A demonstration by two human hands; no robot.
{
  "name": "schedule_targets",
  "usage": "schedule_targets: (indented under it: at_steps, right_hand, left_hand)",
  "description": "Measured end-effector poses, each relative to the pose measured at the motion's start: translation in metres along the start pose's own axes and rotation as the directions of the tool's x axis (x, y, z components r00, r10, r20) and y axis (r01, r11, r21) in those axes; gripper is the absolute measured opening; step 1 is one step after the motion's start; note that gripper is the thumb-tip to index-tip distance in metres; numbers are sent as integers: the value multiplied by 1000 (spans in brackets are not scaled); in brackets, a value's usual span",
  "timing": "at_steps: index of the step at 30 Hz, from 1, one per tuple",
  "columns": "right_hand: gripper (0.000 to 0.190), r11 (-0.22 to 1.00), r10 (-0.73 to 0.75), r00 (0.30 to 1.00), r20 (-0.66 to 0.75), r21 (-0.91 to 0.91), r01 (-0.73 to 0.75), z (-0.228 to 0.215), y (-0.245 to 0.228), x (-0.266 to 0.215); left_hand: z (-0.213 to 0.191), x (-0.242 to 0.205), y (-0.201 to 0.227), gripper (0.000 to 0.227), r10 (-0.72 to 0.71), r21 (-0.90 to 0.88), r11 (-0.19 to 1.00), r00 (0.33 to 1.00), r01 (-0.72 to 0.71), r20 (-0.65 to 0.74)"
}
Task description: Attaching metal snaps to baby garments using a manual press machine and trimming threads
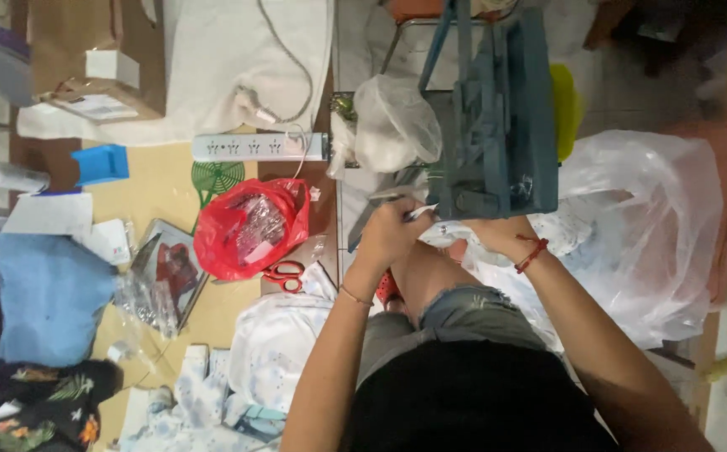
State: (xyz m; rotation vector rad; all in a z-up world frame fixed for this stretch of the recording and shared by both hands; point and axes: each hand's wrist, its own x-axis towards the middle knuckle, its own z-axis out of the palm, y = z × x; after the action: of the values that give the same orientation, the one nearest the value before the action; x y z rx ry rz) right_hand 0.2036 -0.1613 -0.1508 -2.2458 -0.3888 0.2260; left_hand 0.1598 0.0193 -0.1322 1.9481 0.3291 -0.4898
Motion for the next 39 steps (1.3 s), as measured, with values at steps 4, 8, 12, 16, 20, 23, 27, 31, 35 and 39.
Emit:
schedule_targets:
  at_steps: [4,8,12,16,20,23,27,31,35,39]
  right_hand:
    - [36,998,-65,997,-47,0,65,-5,-12,0]
    - [37,998,-56,998,-38,-7,56,-3,-12,-4]
    - [38,990,-132,991,-23,43,132,-12,-11,-10]
    - [42,930,-298,954,19,231,286,-25,-8,-66]
    - [51,859,-469,883,22,-222,462,-32,-47,-93]
    - [24,762,-644,745,-172,-63,644,-37,-62,-99]
    - [11,841,-537,839,-91,15,540,-55,-66,-91]
    - [4,950,-302,951,-70,63,306,-64,-66,-86]
    - [13,954,-203,978,-43,215,208,-70,-64,-86]
    - [13,959,-90,996,9,270,84,-77,-64,-84]
  left_hand:
    - [7,7,-16,24,91,-78,993,995,-94,-39]
    - [3,-1,-9,25,122,-36,992,992,-122,-18]
    - [-10,-26,7,30,265,36,964,964,-264,-24]
    - [18,-45,-4,20,420,-278,873,908,-400,12]
    - [22,-68,-2,19,337,-425,862,939,-278,69]
    - [17,-94,26,16,255,-409,891,962,-197,93]
    - [8,-107,57,14,330,-226,922,943,-315,34]
    - [18,-106,64,11,483,12,875,873,-483,-64]
    - [22,-109,78,12,510,85,860,857,-504,-72]
    - [26,-115,84,15,477,133,876,874,-464,-91]
